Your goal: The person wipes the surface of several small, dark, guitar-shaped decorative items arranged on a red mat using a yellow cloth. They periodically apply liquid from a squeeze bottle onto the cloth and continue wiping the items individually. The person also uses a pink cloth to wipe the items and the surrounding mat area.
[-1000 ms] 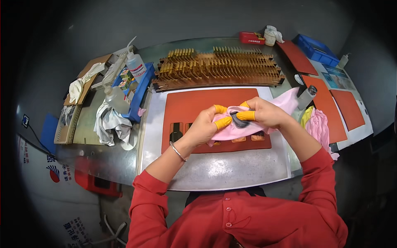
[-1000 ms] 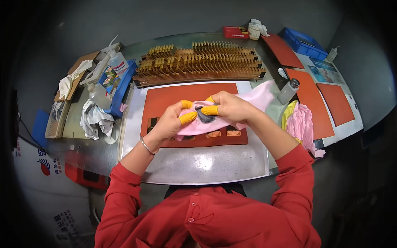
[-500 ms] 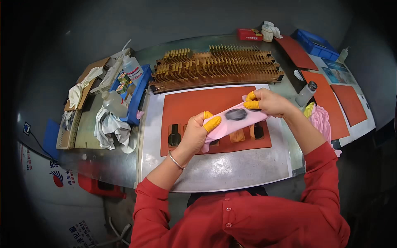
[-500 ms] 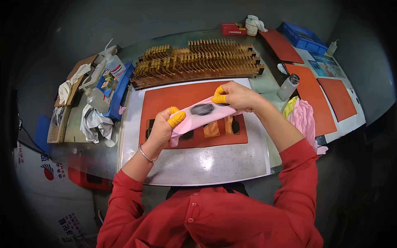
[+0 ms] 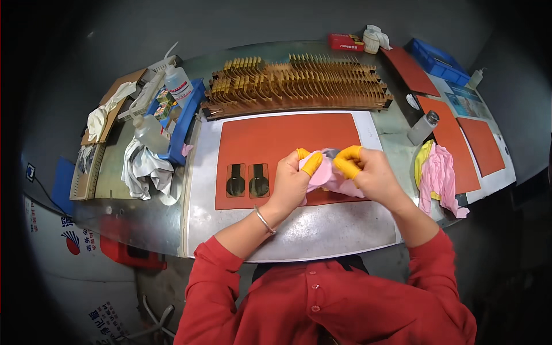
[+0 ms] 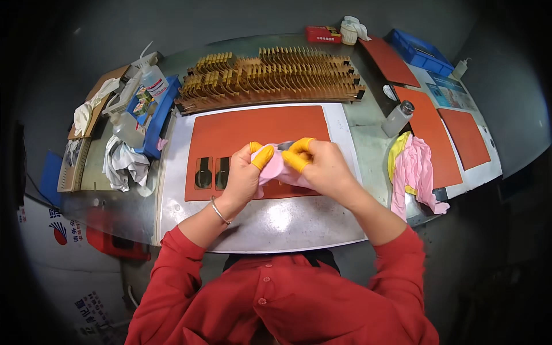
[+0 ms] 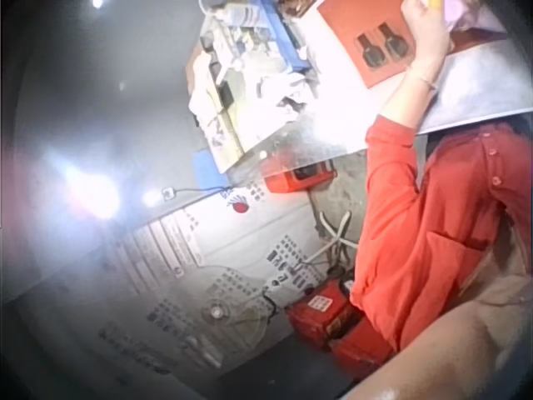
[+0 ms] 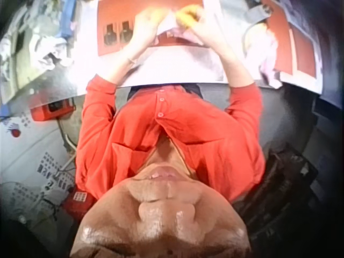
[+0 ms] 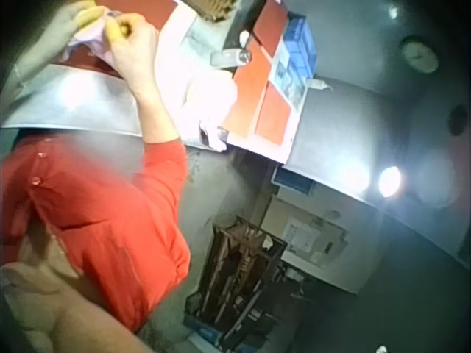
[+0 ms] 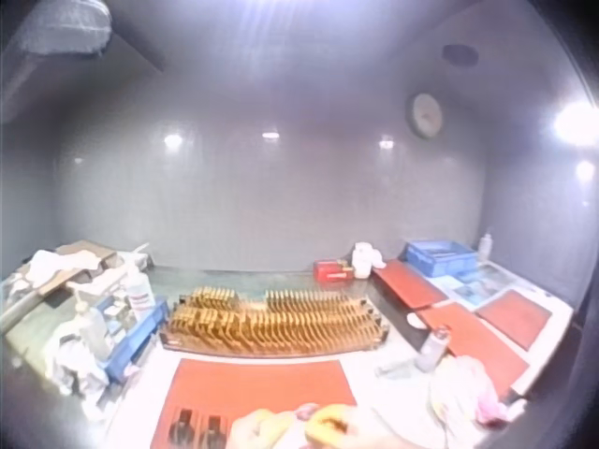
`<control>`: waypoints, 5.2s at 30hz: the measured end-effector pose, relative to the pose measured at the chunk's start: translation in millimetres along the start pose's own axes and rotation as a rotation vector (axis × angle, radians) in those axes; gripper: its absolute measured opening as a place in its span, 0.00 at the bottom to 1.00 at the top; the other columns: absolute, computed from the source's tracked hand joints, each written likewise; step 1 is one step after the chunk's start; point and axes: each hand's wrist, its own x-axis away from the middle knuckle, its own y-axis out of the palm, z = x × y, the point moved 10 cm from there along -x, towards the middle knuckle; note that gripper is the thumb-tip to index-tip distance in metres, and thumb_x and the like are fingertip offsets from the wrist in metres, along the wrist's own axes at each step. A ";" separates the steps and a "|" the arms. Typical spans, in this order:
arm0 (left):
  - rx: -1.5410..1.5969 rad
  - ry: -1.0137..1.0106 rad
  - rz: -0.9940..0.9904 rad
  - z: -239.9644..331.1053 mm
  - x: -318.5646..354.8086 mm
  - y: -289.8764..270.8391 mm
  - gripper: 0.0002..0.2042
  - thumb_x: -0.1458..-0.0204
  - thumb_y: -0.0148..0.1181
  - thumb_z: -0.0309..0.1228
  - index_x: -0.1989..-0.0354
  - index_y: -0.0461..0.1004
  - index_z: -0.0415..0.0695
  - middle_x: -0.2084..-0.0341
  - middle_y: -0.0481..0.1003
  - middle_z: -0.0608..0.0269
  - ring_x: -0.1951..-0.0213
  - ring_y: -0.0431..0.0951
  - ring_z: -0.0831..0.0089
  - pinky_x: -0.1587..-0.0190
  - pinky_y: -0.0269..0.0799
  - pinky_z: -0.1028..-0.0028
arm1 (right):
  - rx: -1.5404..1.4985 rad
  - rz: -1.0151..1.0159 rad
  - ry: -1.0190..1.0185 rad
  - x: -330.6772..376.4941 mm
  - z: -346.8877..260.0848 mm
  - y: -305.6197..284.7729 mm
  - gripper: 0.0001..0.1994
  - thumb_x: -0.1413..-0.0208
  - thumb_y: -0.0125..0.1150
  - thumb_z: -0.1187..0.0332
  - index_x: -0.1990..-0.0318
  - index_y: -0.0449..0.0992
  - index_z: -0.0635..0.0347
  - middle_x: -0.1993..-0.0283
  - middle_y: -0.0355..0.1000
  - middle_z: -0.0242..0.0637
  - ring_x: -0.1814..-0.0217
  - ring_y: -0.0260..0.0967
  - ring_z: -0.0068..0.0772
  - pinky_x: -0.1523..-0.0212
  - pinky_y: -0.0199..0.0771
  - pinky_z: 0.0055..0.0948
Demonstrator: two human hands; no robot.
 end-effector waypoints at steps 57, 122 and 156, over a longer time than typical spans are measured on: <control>0.107 -0.543 -0.216 -73.9 92.1 49.5 0.06 0.46 0.47 0.25 0.64 0.71 0.40 0.72 0.71 0.70 0.69 0.69 0.83 0.66 0.66 0.81 | -0.744 -0.175 0.036 78.0 66.7 64.2 0.17 0.49 0.44 0.78 0.50 0.67 0.66 0.53 0.69 0.36 0.52 0.65 0.25 0.50 0.64 0.25; -0.653 0.105 -0.408 -46.2 55.9 41.1 0.15 0.57 0.59 0.20 0.58 0.73 0.37 0.78 0.75 0.67 0.84 0.65 0.85 0.82 0.61 0.83 | 0.739 0.556 0.045 -36.0 90.7 -333.4 0.07 0.50 0.56 0.70 0.66 0.74 0.63 0.74 0.71 0.43 0.73 0.69 0.37 0.73 0.66 0.33; -0.752 0.175 0.661 38.9 41.8 -332.2 0.12 0.43 0.46 0.24 0.53 0.69 0.37 0.69 0.74 0.62 0.74 0.67 0.84 0.69 0.65 0.84 | 0.373 0.104 0.156 15.3 141.1 -25.6 0.07 0.53 0.59 0.67 0.70 0.76 0.62 0.74 0.72 0.45 0.73 0.71 0.43 0.71 0.68 0.34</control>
